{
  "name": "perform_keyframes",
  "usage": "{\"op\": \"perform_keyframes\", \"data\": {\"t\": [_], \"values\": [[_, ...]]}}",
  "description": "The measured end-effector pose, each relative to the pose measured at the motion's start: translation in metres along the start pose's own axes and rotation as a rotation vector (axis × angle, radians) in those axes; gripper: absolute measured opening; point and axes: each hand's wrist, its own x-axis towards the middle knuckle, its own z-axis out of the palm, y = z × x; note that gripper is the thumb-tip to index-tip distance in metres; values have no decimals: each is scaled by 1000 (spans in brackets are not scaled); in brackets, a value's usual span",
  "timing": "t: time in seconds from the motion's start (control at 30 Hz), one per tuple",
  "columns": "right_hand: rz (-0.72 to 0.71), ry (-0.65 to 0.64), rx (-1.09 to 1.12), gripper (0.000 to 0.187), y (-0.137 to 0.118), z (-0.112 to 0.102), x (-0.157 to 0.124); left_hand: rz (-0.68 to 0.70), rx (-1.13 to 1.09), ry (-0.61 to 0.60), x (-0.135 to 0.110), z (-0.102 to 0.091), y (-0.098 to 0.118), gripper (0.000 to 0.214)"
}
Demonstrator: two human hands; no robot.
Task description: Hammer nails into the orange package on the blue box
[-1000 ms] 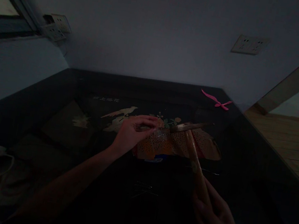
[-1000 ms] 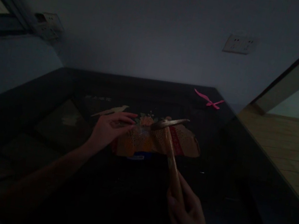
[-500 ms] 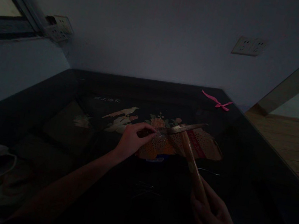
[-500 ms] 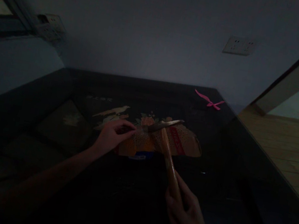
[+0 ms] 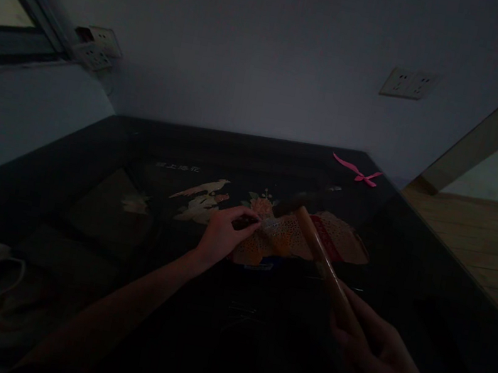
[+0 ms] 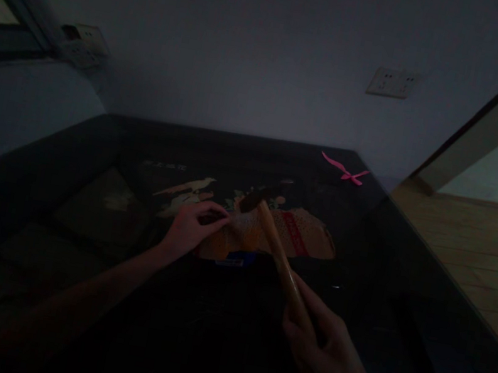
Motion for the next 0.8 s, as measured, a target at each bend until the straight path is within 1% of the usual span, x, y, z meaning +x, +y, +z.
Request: {"op": "perform_keyframes", "data": {"t": [0.07,0.13,0.2,0.27,0.37,0.47,0.63,0.8], "values": [[-7,-18,-77,62,-14,0,-4,-5,12,0,-1,1,-1,8],[-28,-65,-193,64,-28,1,-6,-13,24,0,-1,1,-2,8],[-61,-114,-319,60,-39,2,-6,-26,31,2,-1,2,-2,9],[-83,-181,-437,57,-45,1,-4,-42,45,11,-2,2,-3,8],[-104,-256,-559,61,-48,-4,-2,-43,61,19,-2,2,-2,8],[-108,-249,-570,65,-46,-6,-4,-42,61,24,-2,2,0,8],[-71,-227,-520,60,-46,1,-10,-66,90,29,-2,2,2,8],[-94,-220,-529,63,-50,4,-9,-66,83,24,-2,3,2,8]]}}
